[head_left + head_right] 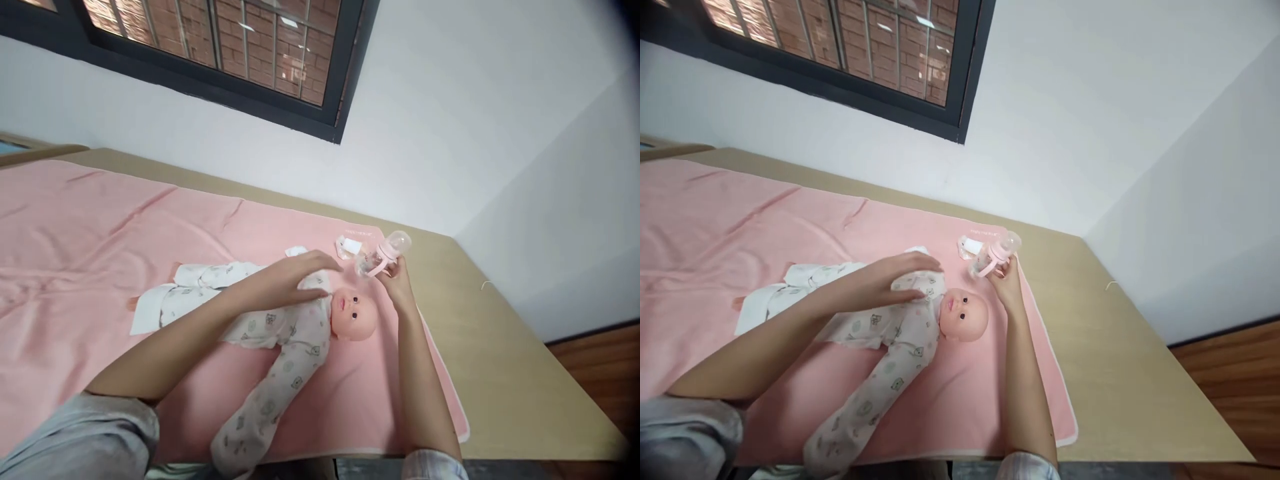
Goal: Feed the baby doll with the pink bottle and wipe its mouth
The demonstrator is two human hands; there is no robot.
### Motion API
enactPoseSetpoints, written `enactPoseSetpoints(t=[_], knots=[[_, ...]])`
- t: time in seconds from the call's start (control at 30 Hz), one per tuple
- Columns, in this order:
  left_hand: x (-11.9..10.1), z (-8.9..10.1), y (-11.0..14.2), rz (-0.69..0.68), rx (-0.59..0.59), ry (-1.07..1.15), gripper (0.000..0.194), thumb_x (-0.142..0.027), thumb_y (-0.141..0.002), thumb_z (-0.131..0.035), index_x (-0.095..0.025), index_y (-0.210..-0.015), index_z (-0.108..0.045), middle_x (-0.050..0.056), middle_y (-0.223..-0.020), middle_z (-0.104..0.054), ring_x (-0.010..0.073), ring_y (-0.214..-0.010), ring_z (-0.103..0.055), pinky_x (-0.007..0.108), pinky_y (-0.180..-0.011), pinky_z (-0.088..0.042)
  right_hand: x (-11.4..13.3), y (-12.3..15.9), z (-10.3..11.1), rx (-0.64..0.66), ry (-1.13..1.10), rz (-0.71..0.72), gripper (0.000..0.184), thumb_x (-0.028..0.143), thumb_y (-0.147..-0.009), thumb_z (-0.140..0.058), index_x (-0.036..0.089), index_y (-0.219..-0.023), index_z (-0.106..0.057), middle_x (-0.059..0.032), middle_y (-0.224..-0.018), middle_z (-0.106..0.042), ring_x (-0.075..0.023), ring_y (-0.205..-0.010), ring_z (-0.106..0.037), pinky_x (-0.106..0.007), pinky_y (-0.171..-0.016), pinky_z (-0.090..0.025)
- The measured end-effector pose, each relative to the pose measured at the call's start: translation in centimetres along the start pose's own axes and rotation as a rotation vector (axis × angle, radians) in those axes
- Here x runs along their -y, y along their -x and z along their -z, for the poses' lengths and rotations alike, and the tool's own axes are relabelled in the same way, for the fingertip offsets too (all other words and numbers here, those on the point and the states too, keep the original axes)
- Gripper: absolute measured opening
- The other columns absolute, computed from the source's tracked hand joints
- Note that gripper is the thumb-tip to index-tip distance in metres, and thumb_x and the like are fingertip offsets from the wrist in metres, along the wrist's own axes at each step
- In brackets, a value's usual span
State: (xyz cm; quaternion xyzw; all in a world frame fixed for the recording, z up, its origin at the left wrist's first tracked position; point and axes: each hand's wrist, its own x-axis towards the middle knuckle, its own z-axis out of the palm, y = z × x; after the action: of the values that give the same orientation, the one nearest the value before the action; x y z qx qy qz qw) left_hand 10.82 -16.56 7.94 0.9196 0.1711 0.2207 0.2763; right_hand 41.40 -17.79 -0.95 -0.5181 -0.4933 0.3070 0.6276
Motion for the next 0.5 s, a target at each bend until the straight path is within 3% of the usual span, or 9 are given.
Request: enactPoseSetpoints(t=[0.1, 0.2, 0.33, 0.5], knots=[[1.4, 0.1, -0.6, 0.178, -0.199, 0.012, 0.059, -0.035, -0.091, -0.059, -0.031, -0.145, -0.034, 0.004, -0.144, -0.045, 0.0224, -0.123, -0.051, 0.034, -0.095, -0.046, 3.8, 0.8, -3.8, 0.129, 0.014, 0.044, 0.067, 0.032, -0.063, -0.084, 0.024, -0.116, -0.044, -0.0088, -0.124, -0.059, -0.0224, -0.110, -0.061, -0.037, -0.093, -0.053], [2.1, 0.3, -0.6, 0.246, -0.294, 0.064, 0.069, -0.045, -0.089, -0.061, -0.030, -0.147, -0.028, 0.006, -0.140, -0.049, 0.0239, -0.124, -0.051, 0.037, -0.096, -0.046, 6.6, 2.0, -7.3, 0.279, 0.024, 0.021, 0.071, 0.030, -0.067, -0.083, 0.026, -0.122, -0.040, -0.0079, -0.129, -0.056, -0.0213, -0.110, -0.061, -0.036, -0.093, -0.053], [2.6, 0.8, -0.2, 0.279, -0.285, 0.113, 0.076, -0.049, -0.083, -0.066, -0.032, -0.146, -0.027, 0.004, -0.134, -0.055, 0.0256, -0.124, -0.052, 0.037, -0.095, -0.047, 8.3, 3.4, -10.5, 0.385, 0.073, -0.014, 0.077, 0.028, -0.069, -0.082, 0.027, -0.131, -0.036, -0.0079, -0.132, -0.055, -0.0216, -0.118, -0.058, -0.037, -0.096, -0.052], [2.4, 1.2, -0.2, 0.342, -0.242, 0.141, 0.078, -0.036, -0.076, -0.071, -0.033, -0.142, -0.031, 0.002, -0.127, -0.060, 0.0278, -0.118, -0.057, 0.032, -0.080, -0.052, 7.5, 3.8, -12.2, 0.409, 0.106, 0.008, 0.095, 0.024, -0.069, -0.082, 0.030, -0.144, -0.024, -0.0075, -0.134, -0.054, -0.0225, -0.117, -0.059, -0.039, -0.098, -0.052]])
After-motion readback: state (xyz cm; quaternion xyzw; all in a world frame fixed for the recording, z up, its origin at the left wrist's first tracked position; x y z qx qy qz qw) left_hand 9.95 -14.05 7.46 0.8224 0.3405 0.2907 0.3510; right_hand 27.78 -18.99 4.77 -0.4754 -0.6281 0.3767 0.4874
